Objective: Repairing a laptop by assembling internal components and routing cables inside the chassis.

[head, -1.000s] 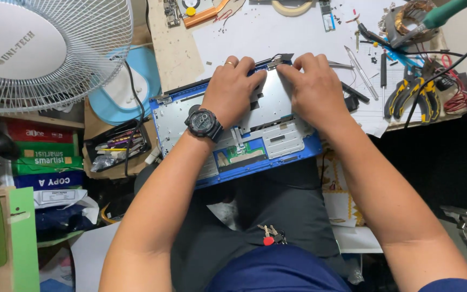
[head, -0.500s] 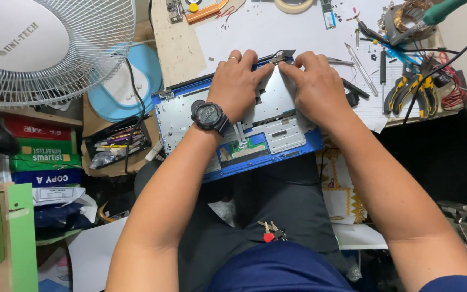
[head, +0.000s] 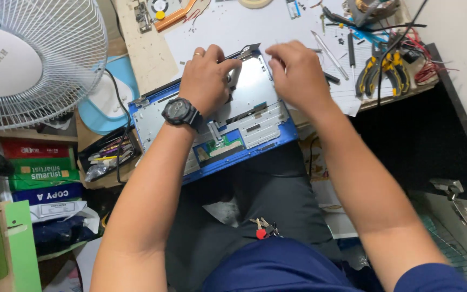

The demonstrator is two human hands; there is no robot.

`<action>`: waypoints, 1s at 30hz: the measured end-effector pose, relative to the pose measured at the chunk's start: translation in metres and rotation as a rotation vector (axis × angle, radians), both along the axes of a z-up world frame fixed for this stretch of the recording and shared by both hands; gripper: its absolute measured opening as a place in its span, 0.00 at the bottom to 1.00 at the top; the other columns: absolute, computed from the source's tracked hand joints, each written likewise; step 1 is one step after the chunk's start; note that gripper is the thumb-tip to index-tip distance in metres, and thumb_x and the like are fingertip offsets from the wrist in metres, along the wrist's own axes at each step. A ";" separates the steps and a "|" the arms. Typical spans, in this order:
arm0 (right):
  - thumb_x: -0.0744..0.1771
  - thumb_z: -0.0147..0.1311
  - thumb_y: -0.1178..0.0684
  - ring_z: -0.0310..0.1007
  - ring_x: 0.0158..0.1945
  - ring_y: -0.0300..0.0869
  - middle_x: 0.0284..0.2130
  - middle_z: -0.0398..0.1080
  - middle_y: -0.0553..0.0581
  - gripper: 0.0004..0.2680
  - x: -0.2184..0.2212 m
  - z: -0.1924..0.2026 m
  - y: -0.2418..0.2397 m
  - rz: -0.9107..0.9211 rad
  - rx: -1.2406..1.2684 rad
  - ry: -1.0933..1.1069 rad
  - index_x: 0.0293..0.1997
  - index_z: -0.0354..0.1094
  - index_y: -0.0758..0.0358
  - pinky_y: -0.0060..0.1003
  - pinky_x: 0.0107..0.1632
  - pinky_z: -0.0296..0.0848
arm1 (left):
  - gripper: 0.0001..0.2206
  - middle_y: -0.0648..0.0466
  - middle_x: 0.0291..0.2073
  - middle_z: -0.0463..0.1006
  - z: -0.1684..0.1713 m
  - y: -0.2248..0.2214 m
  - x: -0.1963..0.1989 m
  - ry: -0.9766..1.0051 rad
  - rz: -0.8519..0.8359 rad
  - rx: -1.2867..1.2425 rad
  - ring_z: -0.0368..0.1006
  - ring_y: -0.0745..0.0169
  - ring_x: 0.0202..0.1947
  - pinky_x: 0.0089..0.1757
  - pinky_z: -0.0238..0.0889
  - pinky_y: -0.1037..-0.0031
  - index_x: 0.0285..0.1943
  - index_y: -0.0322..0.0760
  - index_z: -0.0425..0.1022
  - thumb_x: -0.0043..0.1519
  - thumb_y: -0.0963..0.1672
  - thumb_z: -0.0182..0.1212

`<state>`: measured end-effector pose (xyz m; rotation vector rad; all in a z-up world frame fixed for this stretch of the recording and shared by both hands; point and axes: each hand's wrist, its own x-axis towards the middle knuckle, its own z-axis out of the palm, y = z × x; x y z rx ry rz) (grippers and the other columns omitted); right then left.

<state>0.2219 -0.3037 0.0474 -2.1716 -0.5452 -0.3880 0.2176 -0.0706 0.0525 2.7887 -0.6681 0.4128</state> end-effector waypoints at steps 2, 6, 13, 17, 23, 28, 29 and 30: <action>0.67 0.58 0.58 0.76 0.40 0.56 0.36 0.74 0.65 0.07 -0.027 0.001 -0.006 -0.054 -0.018 0.085 0.48 0.75 0.65 0.47 0.46 0.74 | 0.17 0.53 0.41 0.73 0.001 -0.003 0.004 0.005 -0.005 0.004 0.67 0.46 0.43 0.41 0.66 0.60 0.48 0.52 0.84 0.53 0.38 0.63; 0.66 0.59 0.49 0.74 0.40 0.63 0.36 0.73 0.68 0.10 -0.084 0.006 -0.017 -0.209 -0.209 0.348 0.47 0.76 0.62 0.54 0.44 0.72 | 0.09 0.49 0.39 0.76 0.015 -0.017 0.013 0.081 0.005 -0.019 0.70 0.43 0.40 0.40 0.68 0.58 0.40 0.47 0.84 0.53 0.40 0.64; 0.63 0.61 0.50 0.72 0.45 0.65 0.41 0.70 0.72 0.15 -0.106 -0.013 -0.016 -0.215 -0.072 0.251 0.53 0.73 0.65 0.54 0.47 0.72 | 0.05 0.43 0.36 0.77 -0.012 -0.037 0.036 0.025 0.067 -0.155 0.72 0.40 0.41 0.43 0.68 0.56 0.39 0.35 0.81 0.61 0.42 0.61; 0.62 0.64 0.50 0.75 0.29 0.48 0.33 0.73 0.62 0.17 -0.095 -0.005 -0.019 -0.212 0.161 0.543 0.54 0.73 0.65 0.42 0.35 0.74 | 0.06 0.43 0.34 0.78 -0.009 -0.034 0.037 0.045 0.031 -0.110 0.74 0.39 0.39 0.43 0.69 0.55 0.37 0.34 0.81 0.62 0.42 0.60; 0.65 0.59 0.54 0.65 0.19 0.31 0.28 0.73 0.51 0.16 -0.090 0.006 -0.017 -0.088 0.547 0.762 0.58 0.71 0.69 0.29 0.20 0.66 | 0.07 0.41 0.35 0.80 -0.001 -0.028 0.042 0.179 -0.024 -0.121 0.76 0.38 0.38 0.42 0.70 0.56 0.37 0.34 0.82 0.62 0.41 0.58; 0.66 0.57 0.55 0.66 0.19 0.30 0.27 0.73 0.50 0.15 -0.085 0.026 -0.014 -0.045 0.638 0.814 0.58 0.72 0.69 0.27 0.18 0.64 | 0.07 0.39 0.35 0.80 0.005 -0.025 0.051 0.277 -0.047 -0.060 0.76 0.37 0.39 0.43 0.70 0.56 0.40 0.34 0.82 0.63 0.41 0.57; 0.66 0.57 0.55 0.67 0.19 0.30 0.27 0.73 0.50 0.15 -0.085 0.025 -0.014 -0.035 0.665 0.817 0.58 0.72 0.69 0.26 0.18 0.65 | 0.07 0.39 0.35 0.80 0.005 -0.025 0.052 0.290 -0.043 -0.048 0.76 0.37 0.39 0.43 0.70 0.56 0.41 0.34 0.82 0.63 0.41 0.57; 0.66 0.57 0.55 0.67 0.19 0.29 0.27 0.73 0.50 0.15 -0.084 0.024 -0.014 -0.025 0.692 0.819 0.58 0.72 0.69 0.25 0.18 0.65 | 0.08 0.39 0.36 0.80 0.005 -0.024 0.054 0.303 -0.040 -0.036 0.76 0.37 0.39 0.43 0.70 0.56 0.41 0.34 0.81 0.63 0.41 0.56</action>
